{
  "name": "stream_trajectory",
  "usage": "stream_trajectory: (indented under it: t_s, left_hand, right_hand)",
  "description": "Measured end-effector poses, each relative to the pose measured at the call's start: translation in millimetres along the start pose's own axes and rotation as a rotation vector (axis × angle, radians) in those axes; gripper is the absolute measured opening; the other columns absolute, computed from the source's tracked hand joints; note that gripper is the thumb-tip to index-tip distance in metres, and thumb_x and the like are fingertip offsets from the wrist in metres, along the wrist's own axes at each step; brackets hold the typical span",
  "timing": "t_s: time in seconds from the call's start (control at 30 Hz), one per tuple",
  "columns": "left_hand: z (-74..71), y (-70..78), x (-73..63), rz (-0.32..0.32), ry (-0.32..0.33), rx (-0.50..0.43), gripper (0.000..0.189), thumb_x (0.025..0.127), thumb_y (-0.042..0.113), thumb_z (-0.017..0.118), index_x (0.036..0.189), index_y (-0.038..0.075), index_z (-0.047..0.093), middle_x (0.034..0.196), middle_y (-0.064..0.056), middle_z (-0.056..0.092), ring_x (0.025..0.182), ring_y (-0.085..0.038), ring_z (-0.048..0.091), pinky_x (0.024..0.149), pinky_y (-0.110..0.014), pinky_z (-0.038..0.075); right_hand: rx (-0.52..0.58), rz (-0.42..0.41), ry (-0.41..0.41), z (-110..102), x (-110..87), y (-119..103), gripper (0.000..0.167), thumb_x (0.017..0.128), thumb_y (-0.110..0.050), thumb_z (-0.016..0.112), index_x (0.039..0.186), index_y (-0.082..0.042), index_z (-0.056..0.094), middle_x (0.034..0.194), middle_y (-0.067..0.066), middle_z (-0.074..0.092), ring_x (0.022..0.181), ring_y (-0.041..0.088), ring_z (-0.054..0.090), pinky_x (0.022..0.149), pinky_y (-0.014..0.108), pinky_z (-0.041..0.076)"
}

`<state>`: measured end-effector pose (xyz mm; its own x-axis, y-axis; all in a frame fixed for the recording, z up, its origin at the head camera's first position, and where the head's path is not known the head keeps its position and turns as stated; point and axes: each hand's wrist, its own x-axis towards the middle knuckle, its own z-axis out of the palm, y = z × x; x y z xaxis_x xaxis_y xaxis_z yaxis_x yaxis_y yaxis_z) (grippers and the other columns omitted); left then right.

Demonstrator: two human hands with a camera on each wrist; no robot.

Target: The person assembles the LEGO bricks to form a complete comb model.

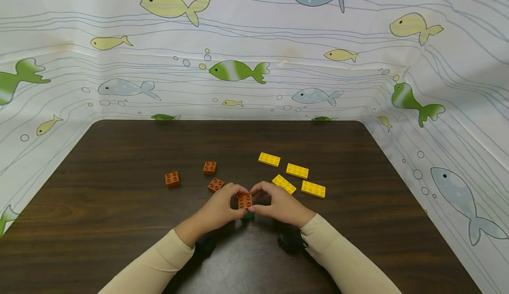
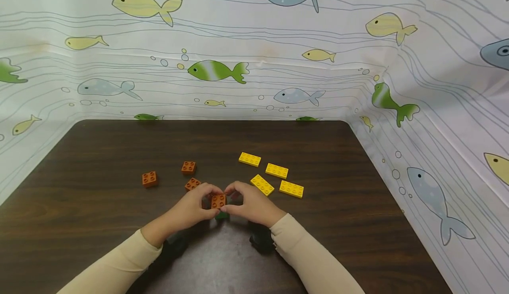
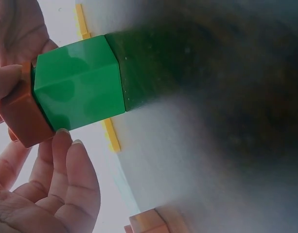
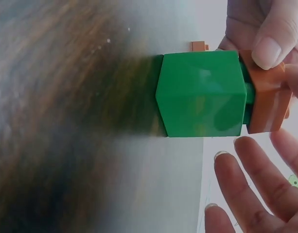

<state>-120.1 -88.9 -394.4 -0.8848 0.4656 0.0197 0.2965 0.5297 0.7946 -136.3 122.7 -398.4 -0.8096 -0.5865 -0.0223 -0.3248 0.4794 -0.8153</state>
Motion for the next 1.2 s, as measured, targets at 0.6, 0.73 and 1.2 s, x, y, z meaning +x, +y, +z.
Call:
stream_trajectory:
  t_s: [0.6,0.73,1.2]
  left_hand:
    - [-4.8,-8.4,-3.6,-0.018,-0.006,-0.04,0.031,0.086,0.015,0.074,0.113,0.008,0.063,0.104,-0.003,0.058,0.095,-0.019,0.058,0.078,-0.035,0.048]
    - [-5.4,-7.6,-3.3,-0.014,-0.011,-0.039,0.029,0.086,0.015,0.073,0.112,0.008,0.063,0.103,-0.003,0.058,0.094,-0.019,0.057,0.078,-0.034,0.048]
    - [-5.4,-4.0,-0.7,-0.015,-0.029,-0.039,0.025,0.086,0.013,0.073,0.109,0.007,0.064,0.101,-0.003,0.058,0.091,-0.02,0.057,0.075,-0.03,0.048]
  right_hand:
    - [0.001,0.009,-0.011,2.2,-1.0,-1.2,0.031,0.092,-0.029,0.066,0.119,-0.015,0.06,0.117,-0.001,0.061,0.105,0.017,0.059,0.092,0.042,0.048]
    - [0.004,0.004,-0.012,2.3,-0.8,-0.8,0.03,0.093,-0.029,0.066,0.119,-0.014,0.061,0.117,-0.001,0.062,0.106,0.017,0.059,0.092,0.041,0.048]
    - [0.019,0.013,-0.025,-0.8,-1.1,-0.8,0.03,0.092,-0.027,0.067,0.117,-0.012,0.061,0.114,0.001,0.062,0.105,0.016,0.06,0.089,0.037,0.049]
